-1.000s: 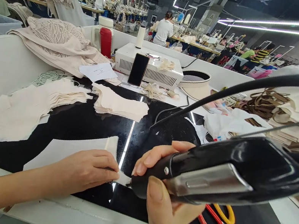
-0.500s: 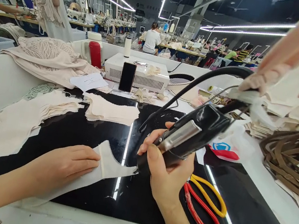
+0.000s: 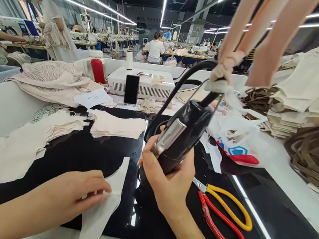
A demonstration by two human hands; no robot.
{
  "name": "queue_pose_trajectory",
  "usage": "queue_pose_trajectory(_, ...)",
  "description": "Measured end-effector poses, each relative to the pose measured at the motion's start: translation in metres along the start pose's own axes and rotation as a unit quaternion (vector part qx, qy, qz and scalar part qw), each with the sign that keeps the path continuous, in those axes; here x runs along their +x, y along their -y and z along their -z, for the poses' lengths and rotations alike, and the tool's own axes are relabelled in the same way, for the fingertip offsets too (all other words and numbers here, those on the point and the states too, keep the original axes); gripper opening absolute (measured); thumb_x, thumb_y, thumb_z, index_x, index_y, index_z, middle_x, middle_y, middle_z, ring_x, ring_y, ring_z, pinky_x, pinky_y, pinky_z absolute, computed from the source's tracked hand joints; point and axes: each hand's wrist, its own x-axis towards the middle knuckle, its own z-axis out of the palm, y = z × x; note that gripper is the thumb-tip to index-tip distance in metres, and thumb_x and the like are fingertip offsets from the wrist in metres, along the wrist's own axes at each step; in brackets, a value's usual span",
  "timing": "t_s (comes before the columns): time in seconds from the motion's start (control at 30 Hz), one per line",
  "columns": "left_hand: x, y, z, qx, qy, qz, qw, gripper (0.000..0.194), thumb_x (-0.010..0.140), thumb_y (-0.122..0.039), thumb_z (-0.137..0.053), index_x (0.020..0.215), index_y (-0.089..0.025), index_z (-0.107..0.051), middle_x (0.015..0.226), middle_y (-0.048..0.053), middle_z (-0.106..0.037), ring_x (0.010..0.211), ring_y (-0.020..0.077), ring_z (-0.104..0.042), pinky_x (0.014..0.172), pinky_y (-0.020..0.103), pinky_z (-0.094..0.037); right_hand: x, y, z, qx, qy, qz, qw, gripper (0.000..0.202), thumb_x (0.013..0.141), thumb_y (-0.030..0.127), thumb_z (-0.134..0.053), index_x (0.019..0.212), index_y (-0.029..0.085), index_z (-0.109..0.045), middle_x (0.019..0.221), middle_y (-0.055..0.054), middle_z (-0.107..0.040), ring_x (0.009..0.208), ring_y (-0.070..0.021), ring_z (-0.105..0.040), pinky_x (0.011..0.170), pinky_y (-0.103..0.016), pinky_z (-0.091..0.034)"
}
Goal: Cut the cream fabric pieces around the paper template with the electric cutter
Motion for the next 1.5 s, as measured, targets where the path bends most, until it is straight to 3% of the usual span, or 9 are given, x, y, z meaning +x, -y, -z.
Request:
queue_pose_trajectory(0.1,0.019,0.011,0.005,0.034,-0.068,-0.05,0.996,0.01,0.106,-0.02,-0.065,0.115,-0.022,-0.067,0.115,0.003,-0.069,0.109,0.0231,-0.068,0.098,0.038,-0.055,0.001,-0.004,-0.005,0.005,0.007,0.005,1.0,0.042,0.085,0.039,-0.089,0.117,0.03,-0.064,0.081,0.004,-0.07,0.058,-0.0131,-0.064,0.053,-0.028,-0.056)
queue_pose_trajectory(0.17,0.031,0.021,0.003,0.018,-0.094,-0.097,0.991,0.021,0.101,-0.022,-0.074,0.116,-0.022,-0.061,0.132,0.006,-0.066,0.128,0.0255,-0.061,0.113,0.042,-0.05,0.003,-0.007,-0.009,0.008,0.014,0.01,1.0,0.036,0.086,0.038,-0.087,0.113,0.029,-0.064,0.081,0.004,-0.07,0.058,-0.0128,-0.063,0.053,-0.028,-0.056)
queue_pose_trajectory(0.33,0.045,0.035,-0.006,-0.032,-0.056,-0.098,0.993,0.047,0.091,-0.031,-0.087,0.125,-0.024,-0.056,0.154,0.009,-0.057,0.158,0.031,-0.036,0.13,0.053,-0.035,0.01,-0.019,-0.016,0.014,0.028,0.022,0.999,0.024,0.09,0.027,-0.082,0.104,0.029,-0.063,0.084,0.006,-0.07,0.06,-0.0118,-0.065,0.056,-0.027,-0.057)
queue_pose_trajectory(0.57,0.044,0.033,-0.005,-0.028,0.0,-0.046,0.999,0.068,0.092,-0.037,-0.086,0.148,-0.026,-0.05,0.139,0.008,-0.066,0.163,0.036,-0.027,0.133,0.07,-0.012,0.015,-0.037,-0.026,0.014,0.029,0.019,0.999,0.025,0.089,0.026,-0.08,0.105,0.028,-0.062,0.085,0.006,-0.068,0.061,-0.0116,-0.064,0.057,-0.028,-0.058)
queue_pose_trajectory(0.7,0.041,0.032,-0.002,-0.015,0.003,-0.041,0.999,0.047,0.089,-0.04,-0.088,0.124,-0.026,-0.06,0.146,0.007,-0.063,0.163,0.0377,-0.026,0.131,0.073,-0.01,0.015,-0.039,-0.032,0.017,0.03,0.008,0.999,0.025,0.088,0.025,-0.08,0.104,0.028,-0.061,0.085,0.006,-0.069,0.061,-0.0118,-0.064,0.057,-0.028,-0.058)
queue_pose_trajectory(0.83,0.038,0.031,0.0,-0.007,0.002,-0.04,0.999,0.037,0.091,-0.039,-0.086,0.11,-0.025,-0.057,0.148,0.006,-0.063,0.164,0.0353,-0.025,0.132,0.071,-0.01,0.013,-0.039,-0.039,0.014,0.028,0.004,0.999,0.024,0.087,0.026,-0.08,0.099,0.027,-0.06,0.081,0.006,-0.068,0.06,-0.012,-0.062,0.057,-0.029,-0.056)
queue_pose_trajectory(1.1,0.039,0.032,0.002,-0.001,0.007,-0.039,0.999,0.037,0.091,-0.039,-0.086,0.107,-0.025,-0.056,0.146,0.007,-0.065,0.163,0.0338,-0.026,0.131,0.071,-0.011,0.011,-0.04,-0.042,-0.028,0.01,-0.002,1.0,0.029,0.083,0.033,-0.082,0.101,0.027,-0.061,0.083,0.004,-0.068,0.068,-0.0149,-0.062,0.066,-0.034,-0.056)
queue_pose_trajectory(1.37,0.037,0.039,0.002,0.005,-0.009,-0.052,0.999,0.034,0.091,-0.04,-0.084,0.107,-0.025,-0.059,0.148,0.007,-0.063,0.161,0.0362,-0.032,0.131,0.072,-0.012,0.009,-0.039,-0.044,-0.052,0.001,-0.016,0.999,0.031,0.081,0.036,-0.082,0.098,0.027,-0.058,0.082,0.004,-0.063,0.066,-0.0154,-0.059,0.062,-0.034,-0.056)
queue_pose_trajectory(1.5,0.034,0.041,0.002,0.01,-0.012,-0.056,0.998,0.039,0.093,-0.046,-0.082,0.118,-0.025,-0.061,0.153,0.009,-0.059,0.16,0.0385,-0.033,0.131,0.073,-0.012,0.008,-0.036,-0.052,-0.028,0.018,-0.024,0.999,0.029,0.081,0.033,-0.081,0.095,0.027,-0.055,0.08,0.004,-0.063,0.062,-0.0145,-0.058,0.06,-0.033,-0.055)
